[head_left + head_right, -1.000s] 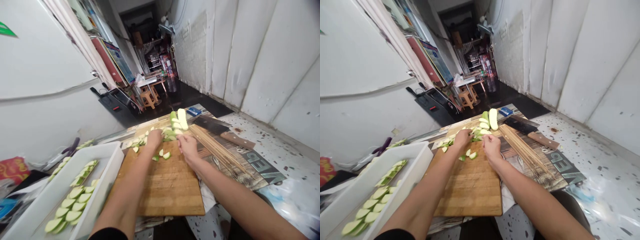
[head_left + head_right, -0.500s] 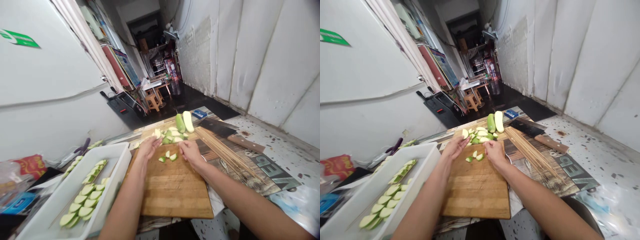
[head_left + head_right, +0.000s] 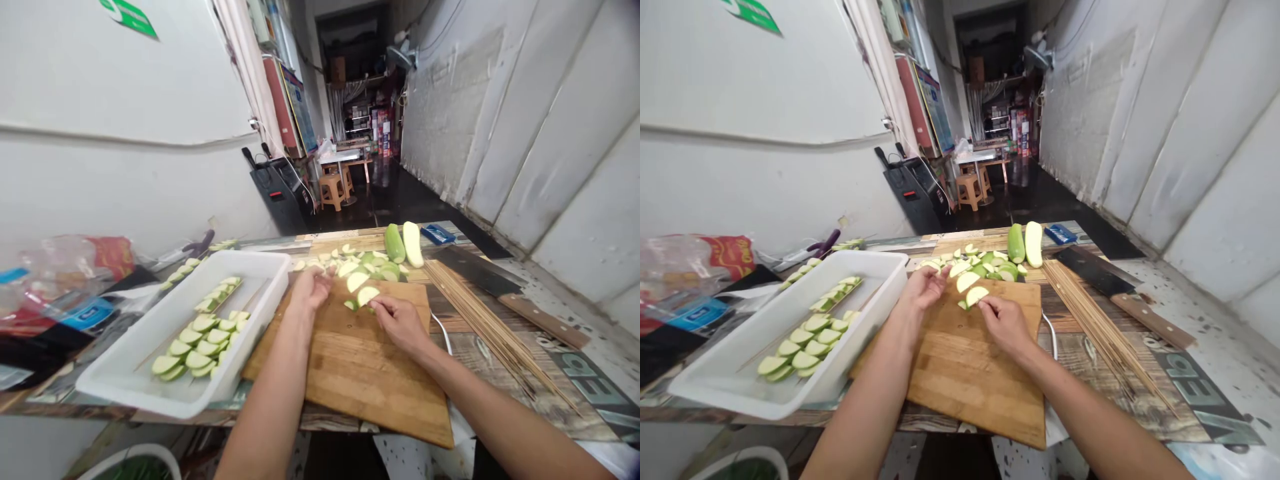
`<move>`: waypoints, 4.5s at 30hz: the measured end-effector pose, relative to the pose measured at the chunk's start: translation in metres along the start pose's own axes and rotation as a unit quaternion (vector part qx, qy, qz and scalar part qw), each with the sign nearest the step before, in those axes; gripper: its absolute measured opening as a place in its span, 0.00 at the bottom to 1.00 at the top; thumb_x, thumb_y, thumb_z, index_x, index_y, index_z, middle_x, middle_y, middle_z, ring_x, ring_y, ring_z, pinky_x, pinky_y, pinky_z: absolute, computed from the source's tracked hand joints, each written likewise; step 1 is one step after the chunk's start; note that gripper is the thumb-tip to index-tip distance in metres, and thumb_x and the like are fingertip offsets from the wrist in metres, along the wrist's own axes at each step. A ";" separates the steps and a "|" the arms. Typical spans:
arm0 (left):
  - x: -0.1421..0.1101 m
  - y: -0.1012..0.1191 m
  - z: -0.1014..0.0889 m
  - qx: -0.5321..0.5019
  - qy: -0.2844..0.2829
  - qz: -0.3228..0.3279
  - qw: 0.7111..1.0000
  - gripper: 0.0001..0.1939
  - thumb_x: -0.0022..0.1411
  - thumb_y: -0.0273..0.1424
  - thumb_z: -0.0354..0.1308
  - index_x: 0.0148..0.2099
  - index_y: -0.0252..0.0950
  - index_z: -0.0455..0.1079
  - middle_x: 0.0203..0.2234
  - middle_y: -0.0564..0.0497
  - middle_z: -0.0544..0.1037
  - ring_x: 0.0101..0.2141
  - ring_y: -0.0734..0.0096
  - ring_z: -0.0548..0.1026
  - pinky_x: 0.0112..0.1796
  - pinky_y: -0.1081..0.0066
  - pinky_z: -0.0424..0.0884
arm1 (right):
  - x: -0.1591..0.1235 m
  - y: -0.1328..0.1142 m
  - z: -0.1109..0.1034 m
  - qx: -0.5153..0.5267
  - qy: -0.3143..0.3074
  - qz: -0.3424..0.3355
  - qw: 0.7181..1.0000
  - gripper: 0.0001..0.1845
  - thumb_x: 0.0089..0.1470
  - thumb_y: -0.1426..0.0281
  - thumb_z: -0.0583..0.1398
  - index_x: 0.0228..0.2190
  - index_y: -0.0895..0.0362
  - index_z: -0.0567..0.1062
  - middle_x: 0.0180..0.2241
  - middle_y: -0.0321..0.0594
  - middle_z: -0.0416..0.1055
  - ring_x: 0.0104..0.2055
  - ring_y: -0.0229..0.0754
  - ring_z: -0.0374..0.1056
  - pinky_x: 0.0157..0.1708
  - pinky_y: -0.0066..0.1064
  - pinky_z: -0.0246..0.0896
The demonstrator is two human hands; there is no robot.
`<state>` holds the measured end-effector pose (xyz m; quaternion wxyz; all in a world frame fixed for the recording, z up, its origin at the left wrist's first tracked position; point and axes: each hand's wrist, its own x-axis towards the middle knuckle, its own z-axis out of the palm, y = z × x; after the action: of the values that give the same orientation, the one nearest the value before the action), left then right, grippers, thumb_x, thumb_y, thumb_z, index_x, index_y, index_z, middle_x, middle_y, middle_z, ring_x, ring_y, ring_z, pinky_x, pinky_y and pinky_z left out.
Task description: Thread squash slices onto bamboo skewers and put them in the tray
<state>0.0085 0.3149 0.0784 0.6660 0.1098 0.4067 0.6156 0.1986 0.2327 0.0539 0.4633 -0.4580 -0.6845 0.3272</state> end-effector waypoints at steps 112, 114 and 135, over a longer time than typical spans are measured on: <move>-0.009 -0.009 0.004 0.074 0.003 0.114 0.991 0.03 0.53 0.19 0.56 0.30 0.29 0.67 0.26 0.45 0.76 0.32 0.65 0.76 0.36 0.69 0.73 | -0.004 0.005 0.005 -0.112 -0.051 -0.034 0.992 0.15 0.54 0.69 0.49 0.22 0.59 0.72 0.19 0.36 0.66 0.23 0.36 0.61 0.23 0.24 0.50; -0.009 -0.010 0.004 0.080 0.001 0.115 0.990 0.02 0.53 0.19 0.56 0.31 0.29 0.67 0.26 0.44 0.76 0.31 0.64 0.76 0.36 0.68 0.72 | -0.004 0.006 0.005 -0.113 -0.052 -0.037 0.992 0.15 0.53 0.69 0.49 0.22 0.59 0.72 0.19 0.36 0.65 0.23 0.36 0.61 0.23 0.24 0.50; -0.005 -0.018 0.002 0.104 0.006 0.093 0.990 0.05 0.48 0.21 0.60 0.31 0.32 0.69 0.24 0.49 0.75 0.25 0.74 0.74 0.31 0.74 0.70 | -0.003 0.009 0.007 -0.137 -0.034 -0.042 0.989 0.14 0.54 0.70 0.50 0.26 0.58 0.74 0.23 0.38 0.71 0.25 0.38 0.64 0.26 0.25 0.53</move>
<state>0.0233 0.3072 0.0707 0.5881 0.2124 0.4604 0.6301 0.1958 0.2335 0.0424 0.3859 -0.4767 -0.7568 0.2262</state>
